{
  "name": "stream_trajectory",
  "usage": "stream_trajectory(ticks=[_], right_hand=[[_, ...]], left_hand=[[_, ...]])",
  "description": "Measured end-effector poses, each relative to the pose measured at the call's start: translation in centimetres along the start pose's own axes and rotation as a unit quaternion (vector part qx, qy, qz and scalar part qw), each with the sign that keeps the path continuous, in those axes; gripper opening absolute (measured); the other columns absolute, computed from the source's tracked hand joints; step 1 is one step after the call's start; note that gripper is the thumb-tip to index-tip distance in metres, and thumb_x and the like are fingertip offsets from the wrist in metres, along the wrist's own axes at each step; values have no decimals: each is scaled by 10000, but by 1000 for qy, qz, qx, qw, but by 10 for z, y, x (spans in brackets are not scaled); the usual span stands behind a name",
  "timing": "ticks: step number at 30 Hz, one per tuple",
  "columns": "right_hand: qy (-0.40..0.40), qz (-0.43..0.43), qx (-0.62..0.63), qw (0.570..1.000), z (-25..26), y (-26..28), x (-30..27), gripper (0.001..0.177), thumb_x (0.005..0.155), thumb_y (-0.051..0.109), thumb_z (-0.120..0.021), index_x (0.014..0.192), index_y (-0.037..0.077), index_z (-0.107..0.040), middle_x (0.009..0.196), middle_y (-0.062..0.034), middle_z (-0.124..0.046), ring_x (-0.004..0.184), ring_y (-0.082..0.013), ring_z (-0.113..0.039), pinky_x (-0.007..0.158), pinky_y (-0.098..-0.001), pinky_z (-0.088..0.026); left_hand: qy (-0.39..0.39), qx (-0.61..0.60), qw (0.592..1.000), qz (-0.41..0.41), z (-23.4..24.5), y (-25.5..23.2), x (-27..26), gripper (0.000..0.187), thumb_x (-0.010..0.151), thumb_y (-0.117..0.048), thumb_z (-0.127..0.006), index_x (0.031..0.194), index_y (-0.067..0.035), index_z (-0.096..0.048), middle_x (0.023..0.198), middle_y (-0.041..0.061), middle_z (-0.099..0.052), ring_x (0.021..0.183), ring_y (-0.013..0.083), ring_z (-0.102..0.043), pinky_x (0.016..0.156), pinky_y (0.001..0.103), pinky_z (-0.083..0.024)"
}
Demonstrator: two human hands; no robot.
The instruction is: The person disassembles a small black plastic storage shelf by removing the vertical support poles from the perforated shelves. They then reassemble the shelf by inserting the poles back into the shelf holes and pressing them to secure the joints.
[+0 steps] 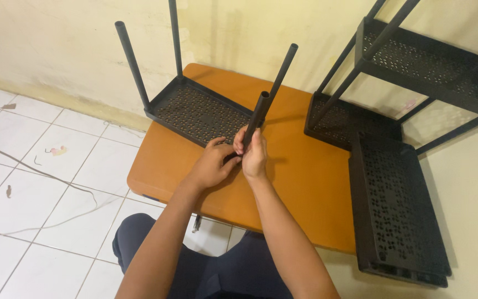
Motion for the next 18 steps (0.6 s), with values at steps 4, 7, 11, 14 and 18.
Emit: stream_trajectory(ticks=[4,7,11,14,18], right_hand=[[18,23,-40,999,-7,16,-5,485,1035,516,-519,1035,33,-561,865,-72,-557,794,-174,-534,757,-313,-447],[28,10,-14,999,-8,17,-2,488,1040,510,-544,1041,23,-571,854,-71,-555,774,-173,-524,733,-311,-428],[42,-14,32,998,-4,8,-2,485,1085,508,-538,1004,31,-552,766,-31,-465,708,-131,-432,662,-284,-355],[36,-21,49,998,1,3,-2,476,1075,515,-518,963,53,-517,750,-16,-411,670,-120,-391,619,-281,-325],[60,-13,61,996,1,3,-1,479,1086,523,-495,948,65,-486,707,-2,-374,620,-105,-349,573,-270,-289]], left_hand=[[-31,111,993,-20,6,-12,-2,177,871,-175,-712,993,-46,-713,1031,161,-726,1081,327,-663,1232,607,-155],[-56,125,989,-49,12,-24,-1,182,843,-165,-710,987,-53,-709,1055,160,-725,1084,330,-659,1187,660,-61],[2,89,995,35,11,-18,2,191,867,-177,-699,1034,-90,-732,879,121,-726,944,292,-689,1256,601,-99],[30,83,994,62,8,-11,2,185,891,-195,-701,1048,-110,-748,794,114,-713,856,282,-696,1283,559,-168],[-12,71,997,-16,9,-15,1,160,895,-196,-717,1025,-110,-753,860,113,-726,928,301,-686,1209,567,-232]])
Point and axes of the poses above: each hand's wrist, its own x-axis towards the middle knuckle, its own z-axis out of the back of the hand, y = z × x, the point moved 6 cm from there along x, towards the middle knuckle
